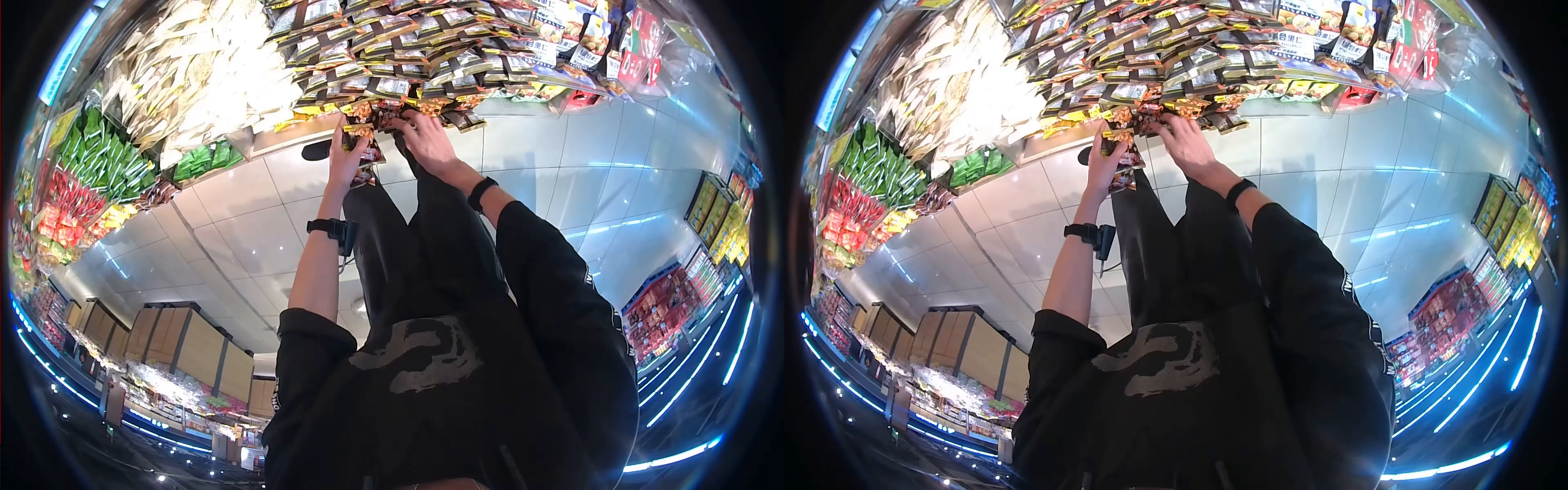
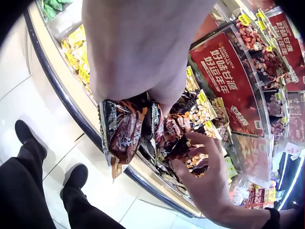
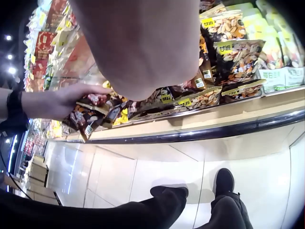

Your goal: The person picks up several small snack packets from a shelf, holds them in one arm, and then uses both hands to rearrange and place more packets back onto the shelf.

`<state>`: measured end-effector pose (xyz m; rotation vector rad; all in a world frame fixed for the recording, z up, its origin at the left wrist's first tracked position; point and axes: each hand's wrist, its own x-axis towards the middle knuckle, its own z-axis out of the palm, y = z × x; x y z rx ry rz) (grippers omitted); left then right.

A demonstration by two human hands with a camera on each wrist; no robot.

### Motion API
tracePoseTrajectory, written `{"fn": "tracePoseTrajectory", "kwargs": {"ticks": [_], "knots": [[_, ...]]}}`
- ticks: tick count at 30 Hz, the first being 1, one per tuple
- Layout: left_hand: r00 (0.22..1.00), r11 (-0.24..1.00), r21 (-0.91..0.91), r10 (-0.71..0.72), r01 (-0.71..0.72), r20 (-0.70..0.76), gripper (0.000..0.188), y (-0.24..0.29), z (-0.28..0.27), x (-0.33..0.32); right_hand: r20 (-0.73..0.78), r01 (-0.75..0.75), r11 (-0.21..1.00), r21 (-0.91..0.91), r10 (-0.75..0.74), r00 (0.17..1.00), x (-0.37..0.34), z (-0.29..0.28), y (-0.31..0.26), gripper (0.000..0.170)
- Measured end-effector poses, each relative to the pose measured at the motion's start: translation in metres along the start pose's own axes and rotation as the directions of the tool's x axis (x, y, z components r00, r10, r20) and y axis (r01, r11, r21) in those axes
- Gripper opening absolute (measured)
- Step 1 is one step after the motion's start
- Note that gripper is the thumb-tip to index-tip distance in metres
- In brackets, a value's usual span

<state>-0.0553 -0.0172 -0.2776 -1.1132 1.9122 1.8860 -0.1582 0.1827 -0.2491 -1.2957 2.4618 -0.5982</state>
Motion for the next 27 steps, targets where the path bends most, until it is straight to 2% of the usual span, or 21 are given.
{"fn": "tracePoseTrajectory", "kwargs": {"ticks": [3,4,6,8,10,11,12,14,16,18,20,22,24,26,27], "knots": [[0.997,0.998,0.050,0.039,-0.035,-0.071,0.064,0.004,0.005,-0.010,-0.068,-0.334,0.942,0.032,0.335,0.940,-0.004,-0.012,0.007,0.051],[0.996,0.998,0.052,0.044,-0.040,-0.079,0.064,0.009,0.006,-0.015,-0.220,-0.344,0.938,0.037,0.343,0.913,-0.002,-0.017,0.009,0.052],[0.985,0.976,-0.155,-0.165,0.156,-0.051,0.060,0.019,0.006,-0.029,-0.180,-0.434,0.898,-0.072,0.416,0.891,0.000,-0.027,0.014,0.050],[0.987,0.980,-0.142,-0.150,0.141,-0.054,0.055,0.005,0.004,-0.034,-0.150,-0.422,0.904,-0.061,0.410,0.900,0.000,-0.022,0.026,0.044],[0.986,0.940,-0.299,-0.152,0.164,0.064,0.052,0.001,0.001,-0.046,-0.149,-0.386,0.907,-0.169,0.364,0.919,0.003,-0.024,0.031,0.037],[0.989,0.958,-0.247,-0.142,0.146,0.034,0.050,0.000,0.000,-0.052,-0.137,-0.397,0.907,-0.142,0.379,0.915,0.004,-0.025,0.033,0.029],[0.990,0.961,-0.241,-0.135,0.138,0.028,0.050,0.002,-0.001,-0.059,-0.145,-0.395,0.909,-0.135,0.376,0.915,0.005,-0.028,0.034,0.029],[0.977,0.942,-0.261,-0.205,0.211,0.048,0.050,0.007,-0.005,-0.073,-0.124,-0.364,0.930,-0.057,0.355,0.926,0.002,-0.033,0.034,0.022],[0.974,0.939,-0.258,-0.219,0.226,0.055,0.050,0.024,-0.010,-0.087,-0.191,-0.345,0.939,0.007,0.340,0.921,-0.001,-0.040,0.031,0.018],[0.940,0.868,-0.362,-0.318,0.340,0.120,0.049,0.043,-0.012,-0.106,-0.207,-0.336,0.937,0.097,0.349,0.914,-0.010,-0.052,0.023,0.016],[0.945,0.876,-0.355,-0.309,0.327,0.109,0.047,0.060,-0.012,-0.119,-0.267,-0.338,0.930,0.148,0.366,0.891,-0.016,-0.061,0.014,0.013],[0.931,0.868,-0.338,-0.325,0.363,0.165,0.046,0.076,-0.014,-0.133,-0.185,-0.382,0.882,0.277,0.439,0.879,-0.026,-0.064,0.009,0.010],[0.937,0.893,-0.303,-0.273,0.332,0.220,0.052,0.079,-0.016,-0.138,-0.249,-0.341,0.879,0.332,0.431,0.867,-0.033,-0.066,0.003,0.008],[0.952,0.945,-0.264,-0.114,0.192,0.283,0.061,0.087,-0.012,-0.146,-0.014,-0.356,0.764,0.538,0.431,0.902,-0.037,-0.088,-0.017,0.007],[0.929,0.934,-0.278,-0.120,0.225,0.350,0.067,0.107,-0.010,-0.155,0.046,-0.362,0.666,0.652,0.442,0.896,-0.038,-0.090,-0.024,0.007]]}}
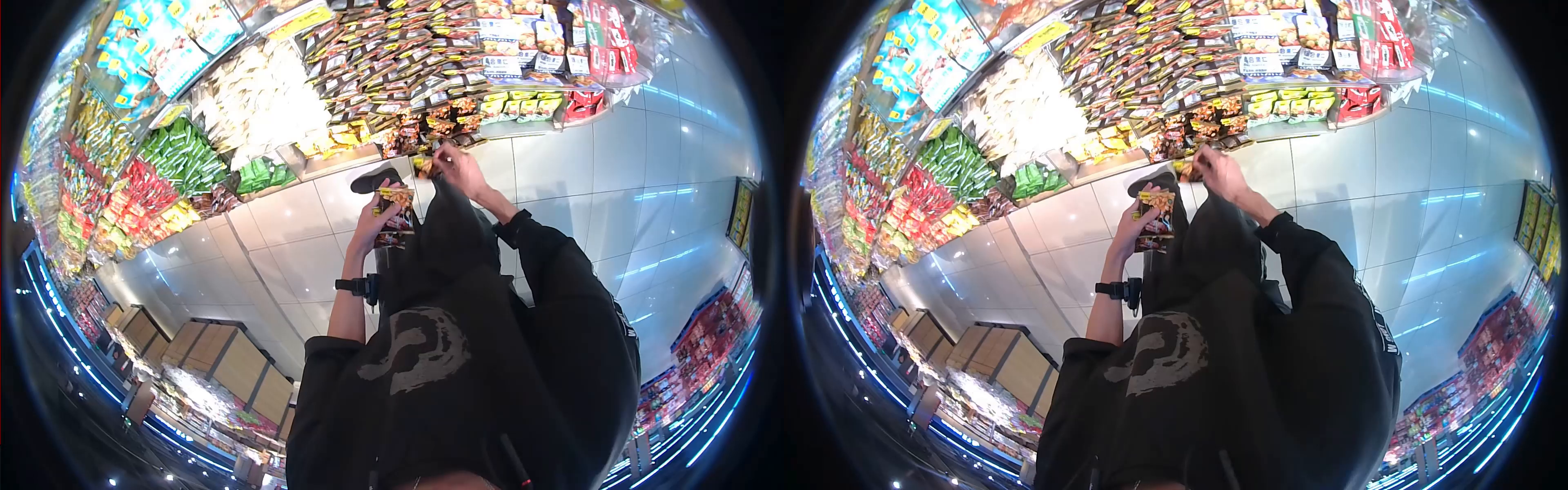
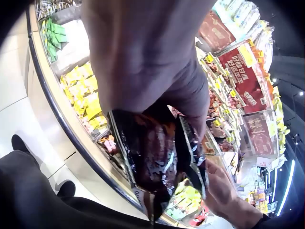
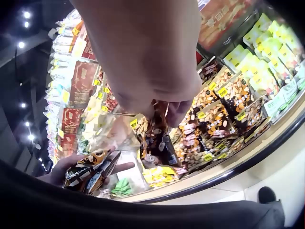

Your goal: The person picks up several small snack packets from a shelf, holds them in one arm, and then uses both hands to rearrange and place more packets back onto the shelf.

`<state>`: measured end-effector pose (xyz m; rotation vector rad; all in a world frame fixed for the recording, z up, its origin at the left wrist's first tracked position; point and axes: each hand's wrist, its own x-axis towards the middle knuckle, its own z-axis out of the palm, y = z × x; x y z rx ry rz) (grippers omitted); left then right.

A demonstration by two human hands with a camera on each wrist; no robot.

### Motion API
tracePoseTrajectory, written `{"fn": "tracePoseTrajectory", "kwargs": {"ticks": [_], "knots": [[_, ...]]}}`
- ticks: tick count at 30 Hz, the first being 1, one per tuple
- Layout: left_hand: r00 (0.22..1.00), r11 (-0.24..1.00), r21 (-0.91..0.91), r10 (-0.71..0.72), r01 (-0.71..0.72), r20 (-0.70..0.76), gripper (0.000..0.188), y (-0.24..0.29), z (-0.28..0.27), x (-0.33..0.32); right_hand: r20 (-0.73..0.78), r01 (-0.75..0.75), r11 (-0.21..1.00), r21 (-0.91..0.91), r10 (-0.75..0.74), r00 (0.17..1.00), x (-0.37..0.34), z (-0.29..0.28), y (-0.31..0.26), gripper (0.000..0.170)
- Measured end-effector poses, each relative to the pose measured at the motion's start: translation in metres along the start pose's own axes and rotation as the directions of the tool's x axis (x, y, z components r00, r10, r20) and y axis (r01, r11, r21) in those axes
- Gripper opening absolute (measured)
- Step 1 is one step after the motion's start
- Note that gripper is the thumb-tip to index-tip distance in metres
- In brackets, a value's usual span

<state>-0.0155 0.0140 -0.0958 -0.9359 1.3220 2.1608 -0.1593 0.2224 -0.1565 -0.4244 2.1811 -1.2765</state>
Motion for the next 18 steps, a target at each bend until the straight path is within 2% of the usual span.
{"fn": "tracePoseTrajectory", "kwargs": {"ticks": [1,3,4,5,7,8,9,10,11,13,14,15,16,17,18], "knots": [[1.000,1.000,0.013,0.005,-0.006,0.006,0.067,0.005,0.003,-0.002,0.044,-0.040,0.992,0.121,0.035,0.998,-0.005,0.001,-0.007,0.007],[0.987,0.999,0.050,0.007,-0.015,0.159,0.070,0.014,0.008,-0.008,0.122,-0.016,0.934,0.357,-0.029,0.992,-0.009,0.011,-0.005,0.007],[0.986,0.995,0.086,-0.064,0.051,0.154,0.069,0.021,0.011,-0.012,0.198,-0.093,0.918,0.386,0.016,0.980,-0.010,0.015,-0.007,0.008],[0.985,0.994,0.094,-0.064,0.050,0.158,0.069,0.027,0.011,-0.014,0.247,-0.148,0.897,0.416,0.045,0.968,-0.010,0.019,-0.008,0.006],[0.956,0.953,0.206,-0.256,0.224,0.141,0.063,0.038,0.008,-0.019,0.389,-0.211,0.780,0.589,-0.045,0.920,-0.004,0.024,-0.005,0.008],[0.961,0.968,0.109,-0.241,0.227,0.137,0.053,0.034,0.004,-0.021,0.388,-0.206,0.779,0.593,-0.051,0.920,0.000,0.025,-0.003,0.008],[0.963,0.968,0.113,-0.237,0.223,0.131,0.053,0.028,-0.001,-0.023,0.482,-0.251,0.761,0.599,-0.092,0.872,0.005,0.026,-0.003,0.011],[0.973,0.981,0.044,-0.195,0.190,0.122,0.052,0.022,-0.007,-0.026,0.567,-0.296,0.743,0.601,-0.135,0.812,0.010,0.025,-0.008,0.015],[0.982,0.987,-0.022,-0.154,0.158,0.111,0.050,0.017,-0.014,-0.030,0.564,-0.291,0.738,0.609,-0.145,0.813,0.014,0.022,-0.013,0.015],[0.981,0.983,-0.004,-0.184,0.185,0.062,0.049,0.014,-0.020,-0.042,0.633,-0.446,0.718,0.535,0.009,0.774,0.021,0.003,-0.039,0.025],[0.983,0.982,-0.028,-0.184,0.184,0.026,0.051,0.011,-0.021,-0.047,0.460,-0.207,0.826,0.525,-0.070,0.885,0.034,0.025,0.000,0.036],[0.983,0.982,-0.055,-0.182,0.182,-0.009,0.052,0.008,-0.022,-0.051,0.302,0.132,0.987,0.089,-0.153,0.941,0.055,0.031,0.034,0.040],[0.989,0.985,-0.095,-0.146,0.144,-0.018,0.051,0.000,-0.024,-0.054,0.019,0.019,0.949,-0.316,-0.013,1.000,0.050,0.023,0.029,0.045],[0.989,0.985,-0.095,-0.147,0.145,-0.019,0.051,-0.008,-0.030,-0.058,-0.095,0.066,0.901,-0.428,-0.118,0.989,0.058,0.016,0.045,0.042],[0.977,0.975,-0.115,-0.199,0.190,-0.071,0.049,-0.015,-0.037,-0.063,-0.078,-0.009,0.906,-0.423,-0.027,0.997,0.065,0.009,0.049,0.041]]}}
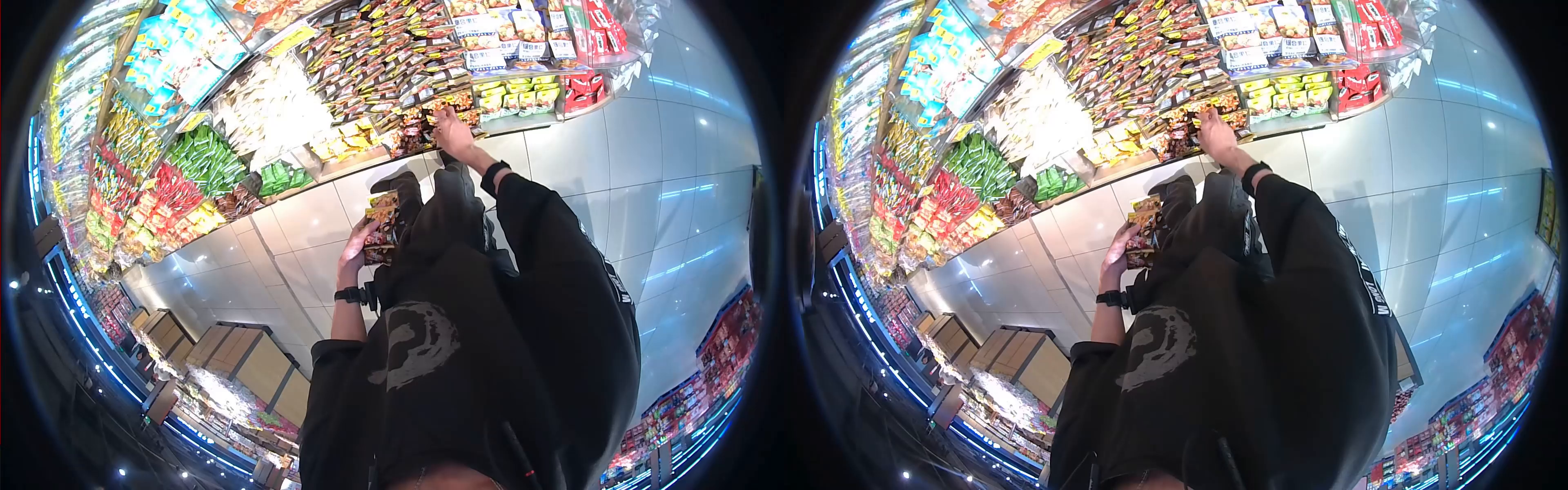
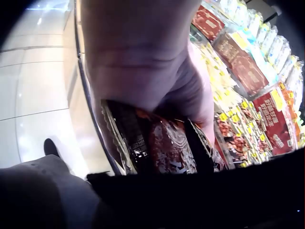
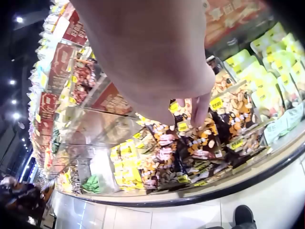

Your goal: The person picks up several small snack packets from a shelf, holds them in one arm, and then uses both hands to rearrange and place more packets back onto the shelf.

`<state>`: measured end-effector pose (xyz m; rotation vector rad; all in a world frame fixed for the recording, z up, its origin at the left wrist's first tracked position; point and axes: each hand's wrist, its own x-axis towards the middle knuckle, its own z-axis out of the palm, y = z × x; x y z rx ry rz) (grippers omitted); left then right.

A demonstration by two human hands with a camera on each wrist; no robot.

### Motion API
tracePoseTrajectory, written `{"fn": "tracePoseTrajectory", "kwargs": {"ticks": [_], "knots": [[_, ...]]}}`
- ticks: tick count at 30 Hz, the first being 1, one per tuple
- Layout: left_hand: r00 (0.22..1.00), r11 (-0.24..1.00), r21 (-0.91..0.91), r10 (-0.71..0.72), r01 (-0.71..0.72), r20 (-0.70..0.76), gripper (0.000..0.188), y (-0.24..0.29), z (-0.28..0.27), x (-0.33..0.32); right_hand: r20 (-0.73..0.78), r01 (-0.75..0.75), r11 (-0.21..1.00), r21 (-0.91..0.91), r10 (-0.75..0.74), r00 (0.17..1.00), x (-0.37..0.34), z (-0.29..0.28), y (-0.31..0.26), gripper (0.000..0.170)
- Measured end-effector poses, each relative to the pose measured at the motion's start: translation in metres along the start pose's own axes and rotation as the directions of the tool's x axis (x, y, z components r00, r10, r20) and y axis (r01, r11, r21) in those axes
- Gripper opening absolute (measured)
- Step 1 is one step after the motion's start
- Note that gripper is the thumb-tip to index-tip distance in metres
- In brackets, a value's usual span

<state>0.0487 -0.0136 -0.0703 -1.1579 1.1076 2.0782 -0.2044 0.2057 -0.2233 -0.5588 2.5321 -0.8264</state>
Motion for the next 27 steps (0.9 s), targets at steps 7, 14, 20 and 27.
{"fn": "tracePoseTrajectory", "kwargs": {"ticks": [7,14,20,27], "knots": [[0.973,0.920,-0.391,-0.118,0.032,-0.199,0.046,-0.070,-0.024,-0.007,0.155,-0.061,0.989,-0.133,0.082,0.985,0.008,0.015,0.026,0.043],[0.980,0.958,-0.286,-0.042,-0.016,-0.196,0.051,-0.059,-0.010,-0.011,0.250,-0.077,0.916,-0.394,0.188,0.950,0.019,0.002,0.006,0.056],[0.994,0.974,-0.225,-0.014,-0.011,-0.112,0.052,-0.048,-0.004,-0.006,0.003,-0.082,0.995,-0.060,0.083,0.997,0.007,0.004,0.012,0.054],[0.993,0.962,-0.267,0.031,-0.060,-0.111,0.046,-0.052,-0.007,0.002,0.145,-0.156,0.987,0.041,0.149,0.978,-0.002,-0.003,0.026,0.044]]}}
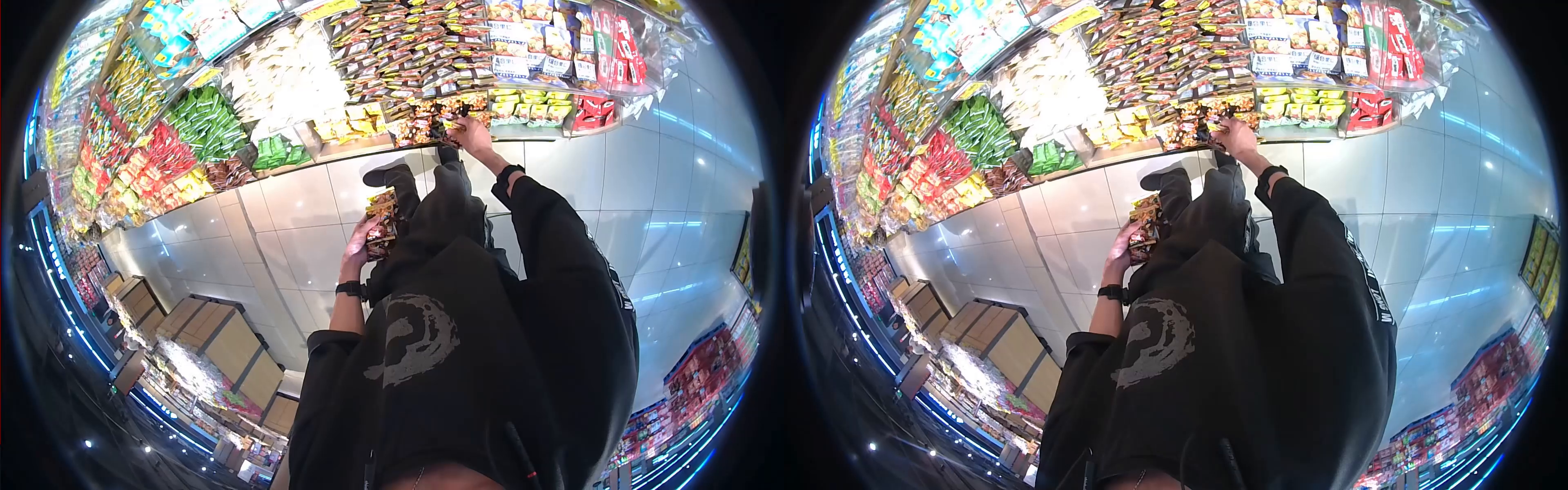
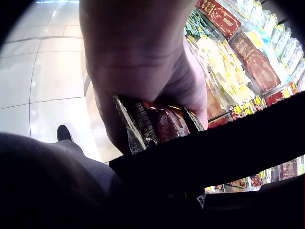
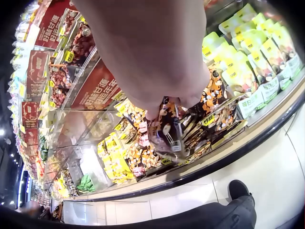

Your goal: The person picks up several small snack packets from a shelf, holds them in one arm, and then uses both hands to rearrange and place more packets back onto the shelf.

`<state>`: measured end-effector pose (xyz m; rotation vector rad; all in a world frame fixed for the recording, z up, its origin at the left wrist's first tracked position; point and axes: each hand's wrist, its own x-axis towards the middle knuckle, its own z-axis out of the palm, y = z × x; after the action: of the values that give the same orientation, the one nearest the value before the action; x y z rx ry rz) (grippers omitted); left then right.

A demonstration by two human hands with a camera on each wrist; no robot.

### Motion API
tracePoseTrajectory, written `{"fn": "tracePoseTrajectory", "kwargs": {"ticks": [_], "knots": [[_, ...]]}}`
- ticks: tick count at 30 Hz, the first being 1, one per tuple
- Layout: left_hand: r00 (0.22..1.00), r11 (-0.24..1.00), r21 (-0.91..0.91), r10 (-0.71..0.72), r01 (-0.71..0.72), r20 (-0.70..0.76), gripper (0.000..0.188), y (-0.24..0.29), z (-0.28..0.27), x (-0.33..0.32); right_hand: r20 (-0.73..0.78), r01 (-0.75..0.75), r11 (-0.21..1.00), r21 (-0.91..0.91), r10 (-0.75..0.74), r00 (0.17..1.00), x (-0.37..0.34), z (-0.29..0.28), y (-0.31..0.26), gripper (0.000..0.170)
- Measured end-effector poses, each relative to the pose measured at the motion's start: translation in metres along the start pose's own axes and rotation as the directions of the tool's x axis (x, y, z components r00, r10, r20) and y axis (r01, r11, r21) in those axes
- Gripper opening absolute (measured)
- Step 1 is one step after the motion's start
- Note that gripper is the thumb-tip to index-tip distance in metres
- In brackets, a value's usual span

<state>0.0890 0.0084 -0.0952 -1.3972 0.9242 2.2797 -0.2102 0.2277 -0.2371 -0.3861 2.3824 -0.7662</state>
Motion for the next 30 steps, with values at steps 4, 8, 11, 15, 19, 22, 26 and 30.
{"fn": "tracePoseTrajectory", "kwargs": {"ticks": [4,8,11,15,19,22,26,30], "knots": [[0.999,0.999,0.027,-0.020,0.021,-0.032,0.047,0.003,0.006,-0.004,0.048,-0.033,0.999,0.032,0.032,0.998,0.003,-0.002,0.010,0.042],[0.998,0.998,0.015,-0.054,0.055,-0.035,0.047,-0.003,-0.002,-0.002,0.056,0.170,0.985,-0.021,-0.169,0.984,0.017,0.004,0.012,0.030],[0.997,0.998,0.032,-0.059,0.061,-0.058,0.046,-0.003,-0.002,-0.010,0.099,0.162,0.978,-0.135,-0.149,0.984,0.034,0.018,0.005,0.027],[0.997,0.999,0.028,-0.045,0.047,-0.066,0.045,-0.008,-0.006,-0.012,-0.031,0.260,0.932,-0.253,-0.276,0.961,0.043,0.042,0.001,0.023],[0.998,0.998,0.022,-0.049,0.051,-0.050,0.045,-0.006,-0.007,-0.014,-0.143,0.200,0.930,-0.308,-0.253,0.957,0.026,0.045,-0.017,0.019],[0.998,0.998,0.028,-0.052,0.053,-0.024,0.046,-0.005,-0.010,-0.009,-0.173,0.203,0.927,-0.316,-0.266,0.948,0.007,0.040,-0.019,0.036],[0.997,0.996,0.039,-0.077,0.078,-0.015,0.048,-0.002,-0.008,-0.007,-0.166,0.236,0.890,-0.390,-0.320,0.933,-0.005,0.035,-0.010,0.056],[0.997,0.996,0.051,-0.067,0.069,-0.039,0.049,0.001,0.003,-0.010,-0.255,0.313,0.870,-0.380,-0.424,0.869,-0.012,0.033,-0.009,0.049]]}}
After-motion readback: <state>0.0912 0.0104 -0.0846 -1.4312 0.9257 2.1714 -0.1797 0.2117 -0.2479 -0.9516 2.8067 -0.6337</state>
